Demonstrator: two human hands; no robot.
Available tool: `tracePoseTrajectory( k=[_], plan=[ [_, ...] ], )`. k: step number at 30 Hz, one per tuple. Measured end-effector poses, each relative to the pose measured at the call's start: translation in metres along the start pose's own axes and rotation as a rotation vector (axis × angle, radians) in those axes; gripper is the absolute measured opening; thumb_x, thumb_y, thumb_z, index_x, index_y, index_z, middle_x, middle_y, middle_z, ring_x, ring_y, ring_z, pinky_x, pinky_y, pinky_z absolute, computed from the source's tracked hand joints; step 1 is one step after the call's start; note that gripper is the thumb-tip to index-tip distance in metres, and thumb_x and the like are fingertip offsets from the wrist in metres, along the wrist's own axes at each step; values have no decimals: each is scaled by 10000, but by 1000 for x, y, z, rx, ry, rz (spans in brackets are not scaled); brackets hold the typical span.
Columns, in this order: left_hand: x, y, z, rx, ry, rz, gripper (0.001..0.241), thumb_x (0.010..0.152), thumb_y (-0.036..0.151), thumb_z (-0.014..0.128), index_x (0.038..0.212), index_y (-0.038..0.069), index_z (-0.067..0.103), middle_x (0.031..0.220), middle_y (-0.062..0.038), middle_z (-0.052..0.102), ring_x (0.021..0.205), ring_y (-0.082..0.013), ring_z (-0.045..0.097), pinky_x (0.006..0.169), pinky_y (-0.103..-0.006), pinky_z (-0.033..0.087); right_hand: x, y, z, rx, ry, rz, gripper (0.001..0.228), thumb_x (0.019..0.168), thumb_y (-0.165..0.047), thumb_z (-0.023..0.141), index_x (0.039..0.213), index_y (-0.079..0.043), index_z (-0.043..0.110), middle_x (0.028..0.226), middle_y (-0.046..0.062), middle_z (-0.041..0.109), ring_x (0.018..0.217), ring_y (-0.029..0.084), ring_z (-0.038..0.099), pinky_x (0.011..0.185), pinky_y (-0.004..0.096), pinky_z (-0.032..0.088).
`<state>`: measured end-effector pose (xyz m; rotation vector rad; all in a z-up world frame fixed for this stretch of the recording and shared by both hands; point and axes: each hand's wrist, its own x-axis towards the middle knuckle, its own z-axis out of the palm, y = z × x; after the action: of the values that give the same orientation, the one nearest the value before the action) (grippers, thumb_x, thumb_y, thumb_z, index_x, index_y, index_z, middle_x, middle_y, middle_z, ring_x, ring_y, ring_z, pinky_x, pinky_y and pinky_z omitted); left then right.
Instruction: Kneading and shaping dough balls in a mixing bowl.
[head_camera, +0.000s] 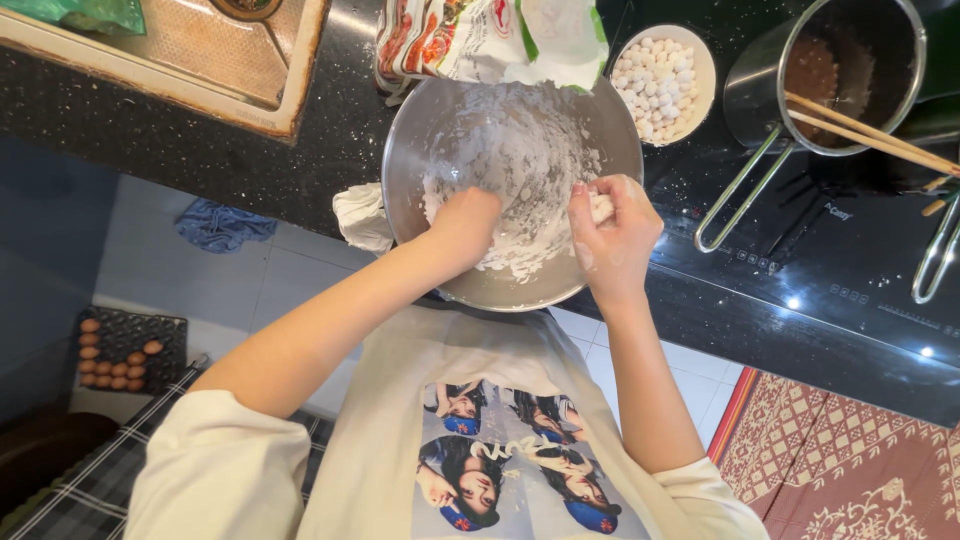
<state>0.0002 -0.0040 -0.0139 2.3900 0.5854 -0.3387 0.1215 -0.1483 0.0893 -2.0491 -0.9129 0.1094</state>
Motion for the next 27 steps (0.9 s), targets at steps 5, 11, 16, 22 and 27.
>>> tracePoseTrajectory(
  k=[5, 11, 16, 22, 27],
  plan=[
    [3, -1, 8, -84, 51, 79, 127, 782, -35, 653, 886, -30, 726, 903, -277, 699, 909, -442, 701, 762, -487, 573, 1, -1, 1, -2, -11, 5, 201, 984, -139, 757, 919, 8, 636, 844, 116, 635, 747, 217, 594, 713, 328, 483],
    [6, 0, 12, 15, 0, 171, 142, 793, -38, 615, 880, -32, 727, 904, -270, 702, 898, -429, 708, 763, -479, 578, 1, -1, 0, -8, 1, 6, 198, 982, -140, 752, 914, 7, 639, 852, 119, 646, 752, 215, 614, 717, 332, 493],
    [2, 3, 7, 106, -50, 268, 142, 760, -40, 641, 871, -24, 728, 897, -248, 709, 885, -412, 717, 764, -472, 579, 2, -2, -2, -18, -1, 11, 206, 975, -141, 755, 903, 13, 640, 826, 133, 636, 726, 229, 603, 698, 338, 483],
    [-35, 51, -74, -68, 54, 302, 155, 722, -62, 641, 861, -26, 698, 886, -265, 689, 908, -449, 685, 759, -506, 546, 2, 2, -4, 10, 13, 13, 194, 949, -143, 753, 905, 12, 647, 823, 130, 651, 732, 221, 624, 702, 335, 494],
    [-59, 109, -185, -184, 489, 632, 154, 740, -43, 639, 892, -40, 613, 866, -225, 632, 871, -446, 631, 744, -511, 487, 3, 5, -3, 43, -8, -7, 186, 942, -138, 736, 939, 23, 644, 836, 124, 645, 744, 201, 608, 720, 318, 492]
  ],
)
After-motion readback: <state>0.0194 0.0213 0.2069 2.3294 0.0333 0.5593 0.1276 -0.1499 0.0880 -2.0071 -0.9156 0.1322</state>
